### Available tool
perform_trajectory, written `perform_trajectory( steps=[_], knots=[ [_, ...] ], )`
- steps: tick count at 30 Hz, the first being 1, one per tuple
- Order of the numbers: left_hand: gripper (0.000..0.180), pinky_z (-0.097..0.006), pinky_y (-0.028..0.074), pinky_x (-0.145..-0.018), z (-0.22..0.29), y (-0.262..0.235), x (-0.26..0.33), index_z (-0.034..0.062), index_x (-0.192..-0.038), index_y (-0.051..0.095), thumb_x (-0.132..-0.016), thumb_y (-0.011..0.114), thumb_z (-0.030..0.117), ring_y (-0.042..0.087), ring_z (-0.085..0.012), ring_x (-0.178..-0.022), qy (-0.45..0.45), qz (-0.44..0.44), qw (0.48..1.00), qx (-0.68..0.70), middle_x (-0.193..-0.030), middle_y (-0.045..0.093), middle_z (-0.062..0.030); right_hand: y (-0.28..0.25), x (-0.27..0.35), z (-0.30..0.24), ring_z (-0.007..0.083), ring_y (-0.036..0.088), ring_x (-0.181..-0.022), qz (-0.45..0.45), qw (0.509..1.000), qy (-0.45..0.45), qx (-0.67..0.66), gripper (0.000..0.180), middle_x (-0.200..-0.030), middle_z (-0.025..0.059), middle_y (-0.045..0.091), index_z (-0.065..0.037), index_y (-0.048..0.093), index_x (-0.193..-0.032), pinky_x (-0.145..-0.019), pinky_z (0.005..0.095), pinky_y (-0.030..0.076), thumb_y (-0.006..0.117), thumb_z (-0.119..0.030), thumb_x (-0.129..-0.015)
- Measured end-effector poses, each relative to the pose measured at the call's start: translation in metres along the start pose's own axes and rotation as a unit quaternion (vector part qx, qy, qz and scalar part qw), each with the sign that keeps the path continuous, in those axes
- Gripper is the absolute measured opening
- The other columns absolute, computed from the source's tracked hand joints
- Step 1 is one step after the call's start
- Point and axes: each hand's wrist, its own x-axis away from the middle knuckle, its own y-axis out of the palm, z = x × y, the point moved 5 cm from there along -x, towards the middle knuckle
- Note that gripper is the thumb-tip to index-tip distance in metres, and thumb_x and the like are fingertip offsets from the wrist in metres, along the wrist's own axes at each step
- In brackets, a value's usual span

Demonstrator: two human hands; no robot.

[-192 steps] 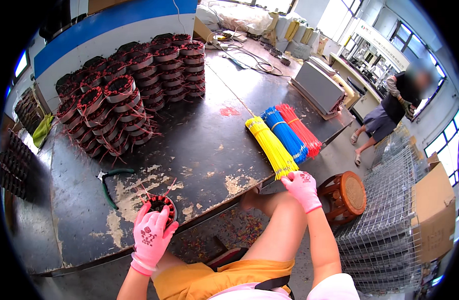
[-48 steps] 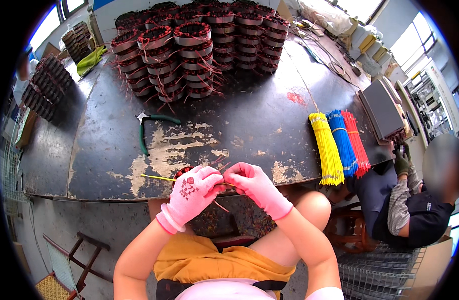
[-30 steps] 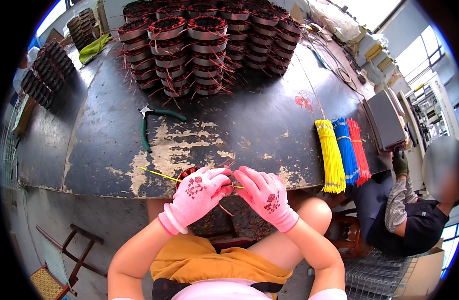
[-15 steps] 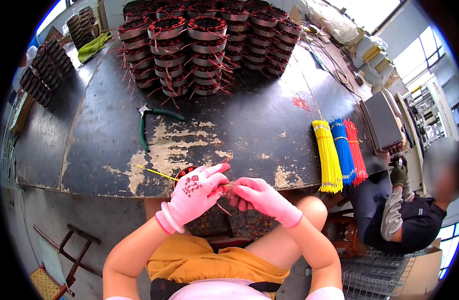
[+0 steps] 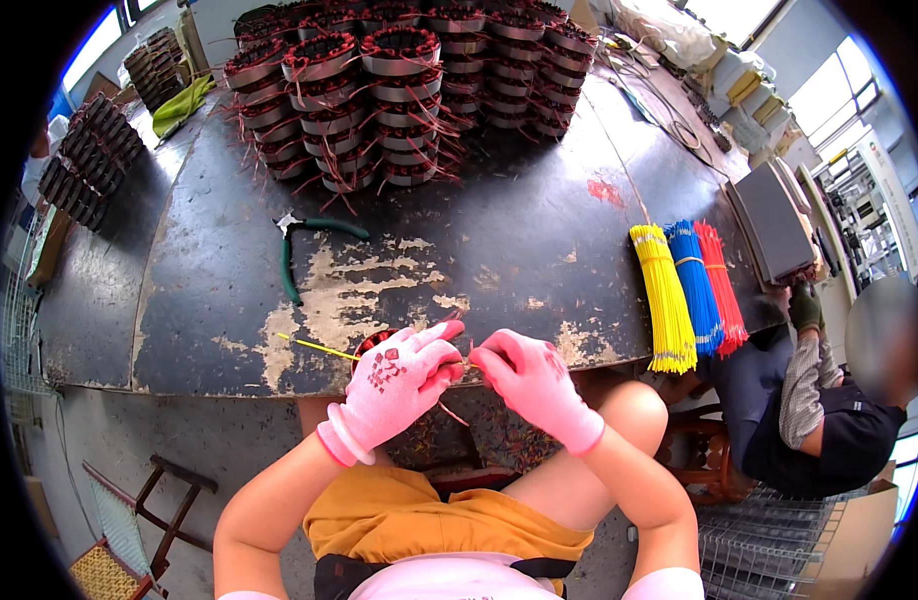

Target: The person sits at a workbench in a factory, wearing pink gloves, and assembles small cylindrical electrical components. They insert colored plastic zip ties into the components and use pliers to trim the excess length. The person stacks the finished components into a pile on the table.

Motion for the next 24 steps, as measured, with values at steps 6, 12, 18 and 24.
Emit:
perform_trajectory(
  steps=[6, 12, 18, 24],
  knots=[
    [0.012, -0.041, 0.055, -0.081, 0.002, 0.001, -0.002, 0.0122, -0.098, 0.067, -0.087, 0.070, 0.015, 0.067, -0.0291, -0.096, 0.005, -0.008, 1.000, -0.014, -0.133, 0.067, -0.0041, 0.001, 0.003, -0.008, 0.0157, 0.067, -0.072, 0.057, 0.990, -0.104, 0.073, 0.019, -0.088, 0.0039, 0.070, -0.007, 0.069, -0.101, -0.066, 0.0294, 0.052, 0.066, -0.026, -0.096],
    [0.016, -0.040, 0.055, -0.081, 0.005, -0.002, -0.001, 0.0123, -0.102, 0.067, -0.087, 0.071, 0.013, 0.067, -0.0292, -0.096, 0.012, -0.013, 1.000, -0.003, -0.133, 0.067, -0.0044, 0.025, 0.012, 0.021, 0.0067, 0.058, -0.072, -0.207, 0.857, 0.233, -0.411, 0.030, -0.088, 0.0000, 0.068, -0.002, 0.067, -0.098, -0.061, 0.0230, 0.044, 0.055, -0.029, -0.102],
    [0.020, -0.039, 0.054, -0.083, 0.003, -0.001, -0.001, 0.0099, -0.102, 0.067, -0.082, 0.070, 0.007, 0.066, -0.0279, -0.093, 0.003, 0.007, 1.000, 0.002, -0.130, 0.069, -0.0040, -0.003, 0.012, -0.017, 0.0267, 0.066, -0.086, 0.050, 0.962, -0.181, 0.198, 0.026, -0.097, 0.0054, 0.065, -0.012, 0.064, -0.104, -0.074, 0.0402, 0.052, 0.075, -0.026, -0.085],
    [0.014, -0.041, 0.055, -0.085, 0.003, -0.001, -0.003, 0.0119, -0.101, 0.067, -0.087, 0.070, 0.014, 0.067, -0.0299, -0.099, 0.014, -0.005, 1.000, 0.003, -0.131, 0.068, -0.0050, 0.011, 0.001, -0.002, 0.0115, 0.061, -0.069, -0.128, 0.952, 0.181, -0.209, 0.024, -0.085, 0.0032, 0.067, -0.006, 0.065, -0.098, -0.062, 0.0314, 0.049, 0.059, -0.029, -0.100]
  ],
)
